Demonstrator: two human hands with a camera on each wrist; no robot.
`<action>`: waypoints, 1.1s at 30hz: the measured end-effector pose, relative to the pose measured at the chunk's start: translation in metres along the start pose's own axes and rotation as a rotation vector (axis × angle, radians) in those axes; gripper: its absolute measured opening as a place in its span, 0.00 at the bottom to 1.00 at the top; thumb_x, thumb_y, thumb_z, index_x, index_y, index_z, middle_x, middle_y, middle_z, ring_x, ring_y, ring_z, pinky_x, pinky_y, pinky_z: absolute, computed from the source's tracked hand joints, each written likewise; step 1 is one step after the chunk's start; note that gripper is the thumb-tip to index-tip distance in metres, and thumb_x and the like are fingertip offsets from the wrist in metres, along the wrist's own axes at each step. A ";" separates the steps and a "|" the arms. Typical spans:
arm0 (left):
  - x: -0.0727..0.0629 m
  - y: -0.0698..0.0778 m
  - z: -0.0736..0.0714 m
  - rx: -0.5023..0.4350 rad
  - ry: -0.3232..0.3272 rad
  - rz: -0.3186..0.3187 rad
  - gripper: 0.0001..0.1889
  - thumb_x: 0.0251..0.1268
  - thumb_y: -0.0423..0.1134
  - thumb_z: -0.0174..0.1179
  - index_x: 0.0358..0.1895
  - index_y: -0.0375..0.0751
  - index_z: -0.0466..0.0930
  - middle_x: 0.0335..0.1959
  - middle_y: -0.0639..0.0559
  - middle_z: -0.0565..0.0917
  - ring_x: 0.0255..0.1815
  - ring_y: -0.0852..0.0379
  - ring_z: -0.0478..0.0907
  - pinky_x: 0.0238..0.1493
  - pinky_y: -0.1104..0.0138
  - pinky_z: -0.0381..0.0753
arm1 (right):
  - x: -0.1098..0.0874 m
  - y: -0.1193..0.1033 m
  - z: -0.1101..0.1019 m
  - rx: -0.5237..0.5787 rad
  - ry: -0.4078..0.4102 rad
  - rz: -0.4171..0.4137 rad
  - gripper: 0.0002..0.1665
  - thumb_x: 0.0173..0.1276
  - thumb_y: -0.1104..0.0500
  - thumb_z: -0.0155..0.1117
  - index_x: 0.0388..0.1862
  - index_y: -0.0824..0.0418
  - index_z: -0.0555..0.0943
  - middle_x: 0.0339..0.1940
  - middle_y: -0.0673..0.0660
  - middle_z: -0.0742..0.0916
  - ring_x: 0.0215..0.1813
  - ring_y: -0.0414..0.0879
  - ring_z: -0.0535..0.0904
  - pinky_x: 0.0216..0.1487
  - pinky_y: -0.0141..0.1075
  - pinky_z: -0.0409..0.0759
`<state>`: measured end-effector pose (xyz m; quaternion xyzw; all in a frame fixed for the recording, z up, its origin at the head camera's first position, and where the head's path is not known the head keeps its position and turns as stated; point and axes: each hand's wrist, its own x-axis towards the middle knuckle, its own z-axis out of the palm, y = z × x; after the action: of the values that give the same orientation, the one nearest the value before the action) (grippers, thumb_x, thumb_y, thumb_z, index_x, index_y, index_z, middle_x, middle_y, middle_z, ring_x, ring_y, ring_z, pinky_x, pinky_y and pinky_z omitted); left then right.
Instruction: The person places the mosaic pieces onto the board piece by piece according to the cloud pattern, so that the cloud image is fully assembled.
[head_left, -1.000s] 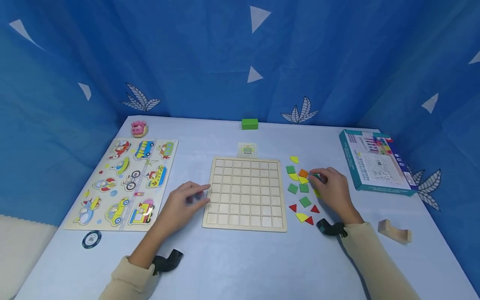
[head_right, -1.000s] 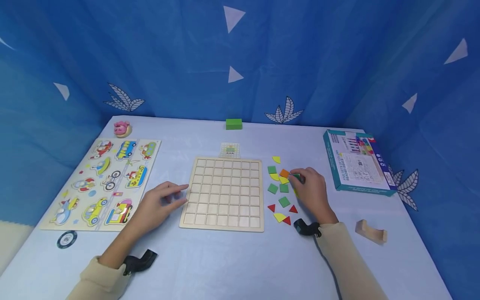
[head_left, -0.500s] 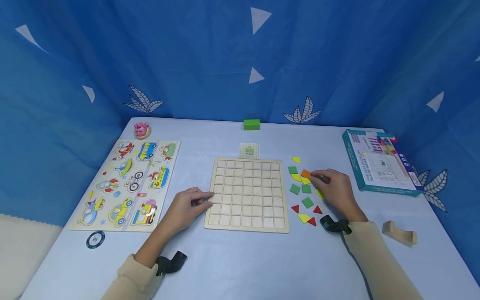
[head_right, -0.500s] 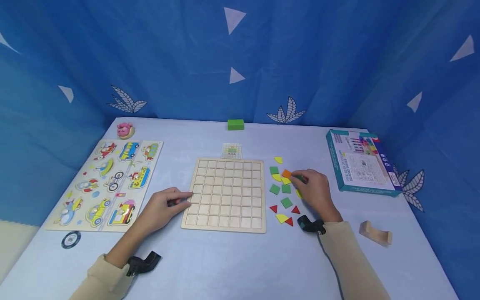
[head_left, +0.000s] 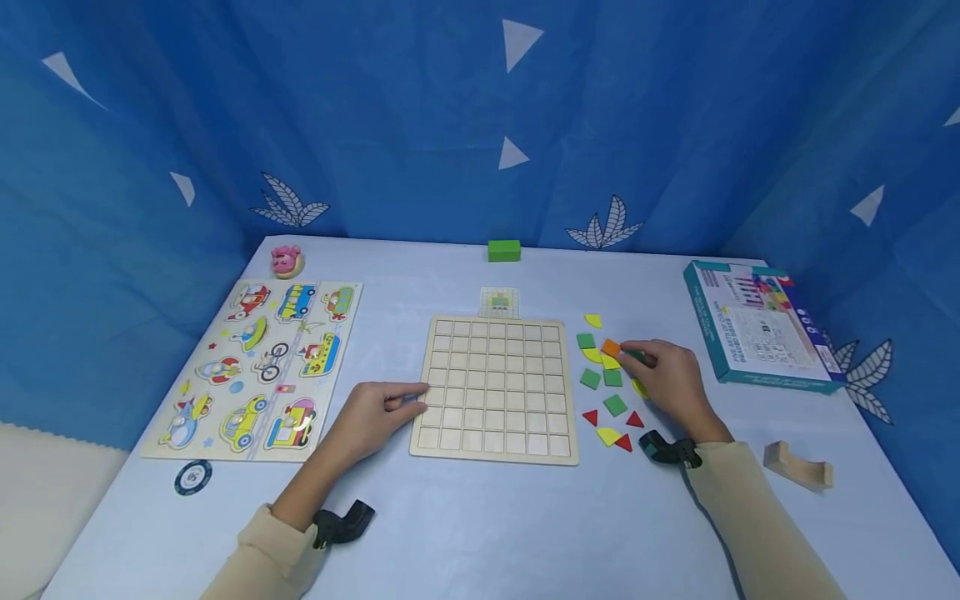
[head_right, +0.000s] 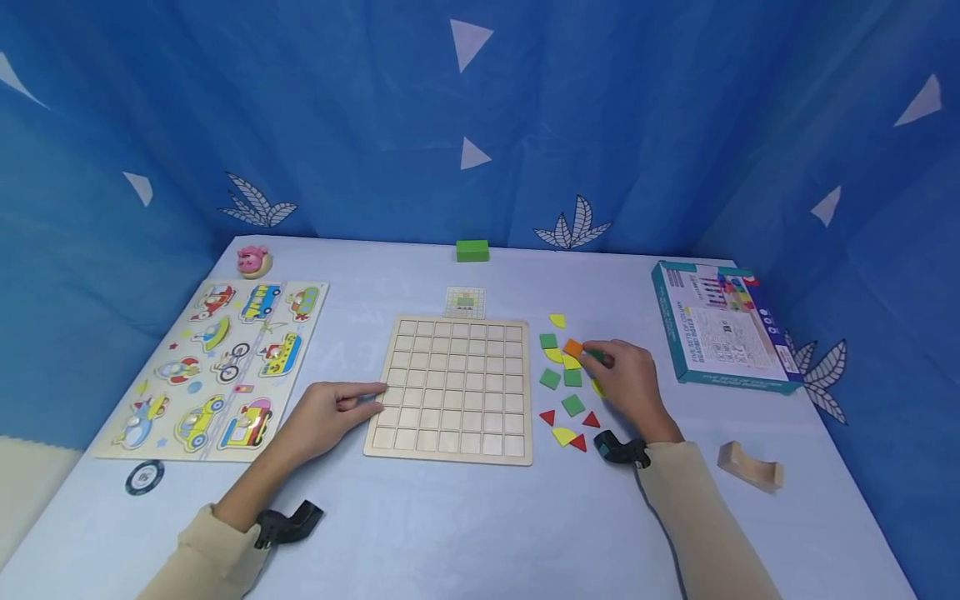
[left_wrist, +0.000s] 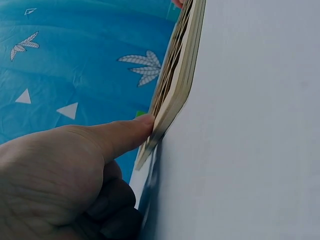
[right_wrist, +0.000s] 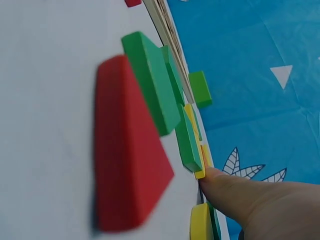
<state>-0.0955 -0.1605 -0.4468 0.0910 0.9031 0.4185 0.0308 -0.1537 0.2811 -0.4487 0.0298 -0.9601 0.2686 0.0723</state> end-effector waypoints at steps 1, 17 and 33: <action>0.000 0.000 0.000 0.001 0.001 -0.002 0.15 0.64 0.42 0.72 0.54 0.47 0.90 0.09 0.61 0.67 0.13 0.65 0.58 0.20 0.68 0.61 | 0.000 0.000 0.000 -0.001 0.003 -0.002 0.19 0.72 0.55 0.71 0.59 0.61 0.86 0.51 0.63 0.87 0.48 0.55 0.79 0.51 0.49 0.78; -0.001 0.000 0.000 0.014 -0.004 -0.026 0.15 0.65 0.42 0.72 0.54 0.47 0.89 0.10 0.60 0.64 0.13 0.64 0.57 0.20 0.68 0.60 | -0.003 0.000 0.005 -0.073 0.016 -0.052 0.22 0.74 0.53 0.68 0.62 0.61 0.84 0.48 0.61 0.88 0.45 0.53 0.80 0.49 0.48 0.80; -0.001 -0.002 0.001 0.013 0.013 0.024 0.16 0.64 0.41 0.73 0.54 0.46 0.90 0.09 0.61 0.64 0.13 0.65 0.57 0.20 0.69 0.60 | -0.004 0.000 0.004 -0.084 0.044 -0.092 0.20 0.72 0.53 0.70 0.59 0.59 0.85 0.22 0.50 0.77 0.31 0.47 0.72 0.34 0.39 0.71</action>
<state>-0.0950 -0.1611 -0.4487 0.0991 0.9049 0.4135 0.0192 -0.1507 0.2792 -0.4532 0.0650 -0.9663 0.2249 0.1071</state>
